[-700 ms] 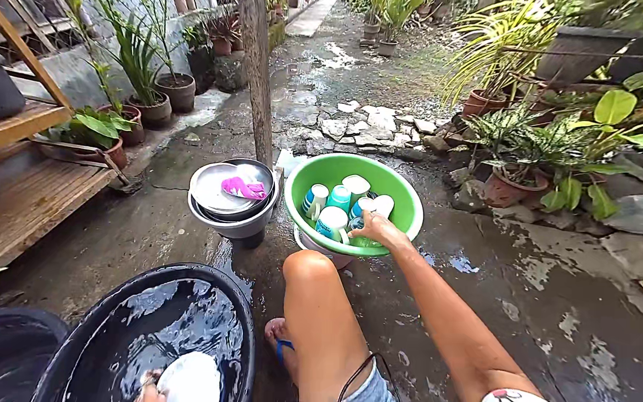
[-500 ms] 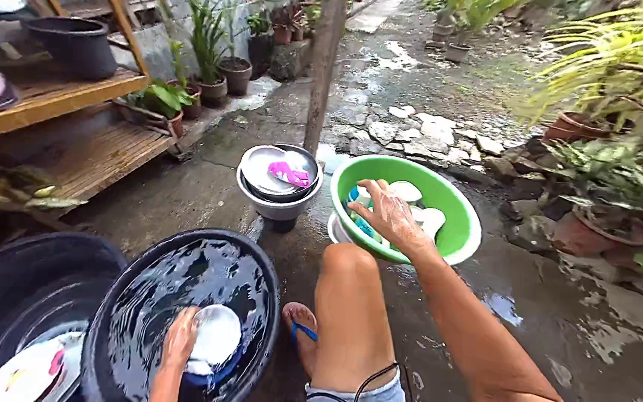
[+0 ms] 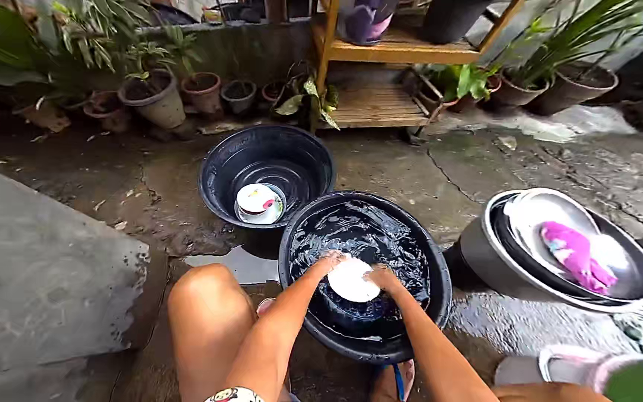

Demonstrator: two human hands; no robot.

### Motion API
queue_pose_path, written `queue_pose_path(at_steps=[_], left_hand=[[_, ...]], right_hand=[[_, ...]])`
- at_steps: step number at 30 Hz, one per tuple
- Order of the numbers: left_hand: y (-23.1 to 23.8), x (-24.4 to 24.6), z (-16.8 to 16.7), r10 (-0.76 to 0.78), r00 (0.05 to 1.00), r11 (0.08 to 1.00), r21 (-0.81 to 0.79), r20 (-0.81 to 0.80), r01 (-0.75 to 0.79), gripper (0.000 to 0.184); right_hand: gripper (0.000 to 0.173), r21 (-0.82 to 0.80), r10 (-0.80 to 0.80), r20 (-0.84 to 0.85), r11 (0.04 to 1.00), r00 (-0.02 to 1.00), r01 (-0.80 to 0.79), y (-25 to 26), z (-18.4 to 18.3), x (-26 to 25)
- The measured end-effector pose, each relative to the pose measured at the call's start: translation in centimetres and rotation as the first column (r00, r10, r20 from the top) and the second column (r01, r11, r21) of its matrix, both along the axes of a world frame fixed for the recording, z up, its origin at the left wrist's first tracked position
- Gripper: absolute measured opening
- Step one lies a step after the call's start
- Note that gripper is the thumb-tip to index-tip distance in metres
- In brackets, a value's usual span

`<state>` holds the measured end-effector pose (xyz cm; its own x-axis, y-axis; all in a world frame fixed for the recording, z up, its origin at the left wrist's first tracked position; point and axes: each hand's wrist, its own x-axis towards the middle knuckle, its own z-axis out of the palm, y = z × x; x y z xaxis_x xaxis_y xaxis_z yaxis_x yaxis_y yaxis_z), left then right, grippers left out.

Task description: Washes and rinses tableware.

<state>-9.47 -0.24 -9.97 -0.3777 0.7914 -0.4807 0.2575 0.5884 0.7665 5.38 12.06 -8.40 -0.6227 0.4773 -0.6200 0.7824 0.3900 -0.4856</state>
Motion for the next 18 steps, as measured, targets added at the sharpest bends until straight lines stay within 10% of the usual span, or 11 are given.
queue_pose_path(at_steps=[5,10,15,18], left_hand=[[0.3,0.3,-0.2,0.376,0.858,0.913,0.018,0.35,-0.408,0.06],[-0.4,1.8,-1.2,0.405,0.755,0.91,-0.15,0.516,-0.386,0.062],[0.9,3.2,0.0,0.609,0.516,0.748,-0.222,0.602,-0.625,0.039],[1.9,3.4,1.7,0.631,0.446,0.703,-0.225,0.635,-0.674,0.032]], right_hand=[[0.04,0.113,-0.353,-0.185,0.919,0.917,0.377,0.0,0.2,0.1],[0.042,0.182,-0.531,-0.283,0.788,0.799,0.588,-1.6,0.3,-0.7],[0.049,-0.508,-0.836,-0.446,0.531,0.32,0.679,-1.7,-1.1,-1.2],[0.059,-0.68,-0.894,-0.364,0.447,0.261,0.581,-0.9,1.2,-2.1]])
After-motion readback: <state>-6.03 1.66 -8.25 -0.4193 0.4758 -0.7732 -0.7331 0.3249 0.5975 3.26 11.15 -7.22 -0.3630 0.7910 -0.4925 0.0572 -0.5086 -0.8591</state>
